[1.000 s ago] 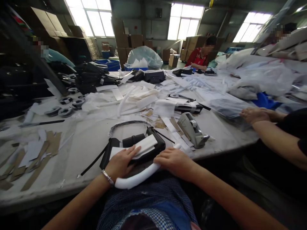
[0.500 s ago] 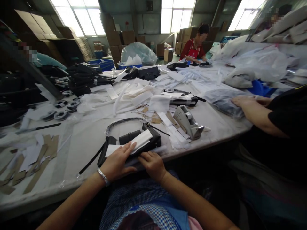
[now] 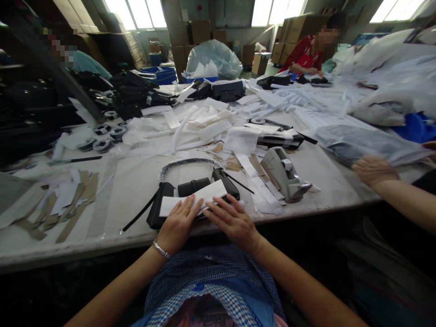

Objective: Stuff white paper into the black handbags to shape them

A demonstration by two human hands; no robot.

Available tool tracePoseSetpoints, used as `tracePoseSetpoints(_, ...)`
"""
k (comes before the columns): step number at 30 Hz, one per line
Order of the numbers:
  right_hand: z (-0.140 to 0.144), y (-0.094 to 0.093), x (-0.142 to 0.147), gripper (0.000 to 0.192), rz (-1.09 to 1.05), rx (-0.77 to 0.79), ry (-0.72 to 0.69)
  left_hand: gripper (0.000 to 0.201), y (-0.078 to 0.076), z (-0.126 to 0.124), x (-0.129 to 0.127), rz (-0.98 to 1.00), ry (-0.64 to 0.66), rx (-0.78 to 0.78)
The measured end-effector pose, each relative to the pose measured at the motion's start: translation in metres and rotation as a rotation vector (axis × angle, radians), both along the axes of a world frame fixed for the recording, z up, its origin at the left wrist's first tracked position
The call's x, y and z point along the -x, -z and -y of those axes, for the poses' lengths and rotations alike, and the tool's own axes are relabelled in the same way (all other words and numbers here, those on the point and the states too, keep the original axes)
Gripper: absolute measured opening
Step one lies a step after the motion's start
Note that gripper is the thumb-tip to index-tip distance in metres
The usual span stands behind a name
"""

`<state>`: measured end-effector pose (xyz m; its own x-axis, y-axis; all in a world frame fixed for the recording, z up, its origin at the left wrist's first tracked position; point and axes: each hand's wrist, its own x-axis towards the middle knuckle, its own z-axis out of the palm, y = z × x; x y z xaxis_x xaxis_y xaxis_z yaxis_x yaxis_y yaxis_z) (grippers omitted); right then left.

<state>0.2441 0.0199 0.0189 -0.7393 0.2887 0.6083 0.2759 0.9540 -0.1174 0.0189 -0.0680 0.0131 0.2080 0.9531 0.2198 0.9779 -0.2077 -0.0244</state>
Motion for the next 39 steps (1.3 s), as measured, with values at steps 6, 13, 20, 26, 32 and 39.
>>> tracePoseSetpoints(6, -0.035, 0.017, -0.002, 0.045, 0.095, 0.022, 0.062, 0.059, 0.001, -0.001, -0.011, -0.008, -0.059, -0.01)
tracePoseSetpoints(13, -0.026, 0.033, 0.002, 0.042, -0.019, 0.018, 0.121, 0.049, -0.006, -0.01, -0.043, 0.047, -0.165, 0.018)
tracePoseSetpoints(20, -0.02, 0.019, -0.015, 0.04, -0.159, 0.111, 0.063, 0.054, 0.007, -0.009, -0.041, 0.009, -0.12, -0.073)
tracePoseSetpoints(26, 0.009, 0.028, -0.039, 0.038, -0.535, 0.873, 0.524, 0.057, 0.014, -0.007, -0.039, -0.02, -0.109, -0.178)
tracePoseSetpoints(32, -0.005, 0.032, -0.026, 0.069, -0.608, 1.484, 0.455, 0.054, 0.016, -0.008, -0.036, -0.059, -0.092, -0.231)
tracePoseSetpoints(39, 0.0, -0.008, 0.01, 0.044, -0.89, 1.793, 0.125, 0.057, 0.015, 0.0, -0.015, 0.009, -0.077, -0.38)
